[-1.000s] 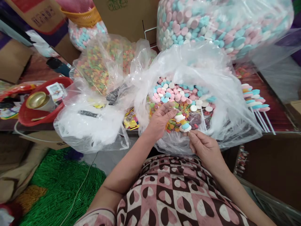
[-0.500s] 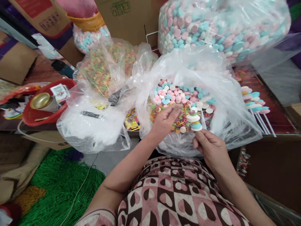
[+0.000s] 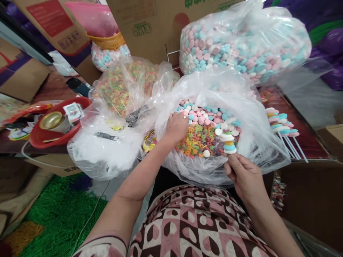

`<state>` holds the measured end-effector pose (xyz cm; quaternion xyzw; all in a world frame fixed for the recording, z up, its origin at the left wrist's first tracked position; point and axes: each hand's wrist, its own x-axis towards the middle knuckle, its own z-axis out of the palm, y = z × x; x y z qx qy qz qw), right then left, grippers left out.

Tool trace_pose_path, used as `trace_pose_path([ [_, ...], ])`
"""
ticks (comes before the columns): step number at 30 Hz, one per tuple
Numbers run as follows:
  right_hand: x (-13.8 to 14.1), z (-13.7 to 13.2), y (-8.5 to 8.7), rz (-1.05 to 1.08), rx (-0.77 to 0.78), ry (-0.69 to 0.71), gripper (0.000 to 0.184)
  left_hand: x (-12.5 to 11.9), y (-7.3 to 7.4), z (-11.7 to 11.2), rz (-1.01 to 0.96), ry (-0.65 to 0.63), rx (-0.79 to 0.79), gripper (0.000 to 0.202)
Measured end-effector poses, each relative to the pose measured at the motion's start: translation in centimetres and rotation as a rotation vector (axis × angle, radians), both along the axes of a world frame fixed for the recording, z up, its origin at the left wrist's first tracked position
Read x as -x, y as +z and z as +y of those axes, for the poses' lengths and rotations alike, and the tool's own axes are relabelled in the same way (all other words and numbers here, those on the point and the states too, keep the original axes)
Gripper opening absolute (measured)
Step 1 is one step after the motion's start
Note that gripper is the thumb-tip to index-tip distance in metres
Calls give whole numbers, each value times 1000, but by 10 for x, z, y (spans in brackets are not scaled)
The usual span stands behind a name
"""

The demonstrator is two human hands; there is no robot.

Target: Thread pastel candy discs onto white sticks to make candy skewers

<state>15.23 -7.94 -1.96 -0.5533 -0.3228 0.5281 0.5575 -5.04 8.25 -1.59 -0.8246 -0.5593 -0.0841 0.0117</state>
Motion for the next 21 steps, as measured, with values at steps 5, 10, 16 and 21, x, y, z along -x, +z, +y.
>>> trace_pose_path([
  [5,2,1,-1,14,17,-5,36,8,5,3,-225,36,73,20],
  [10,6,1,-2,29,37,14,39,0,7,10,-207,-104,55,16],
  [16,5,0,-2,10,38,13,39,-8,1,21,-147,-182,75,17],
  [21,2,11,2,27,-4,16,34,-2,8,1,-816,-38,190,8],
])
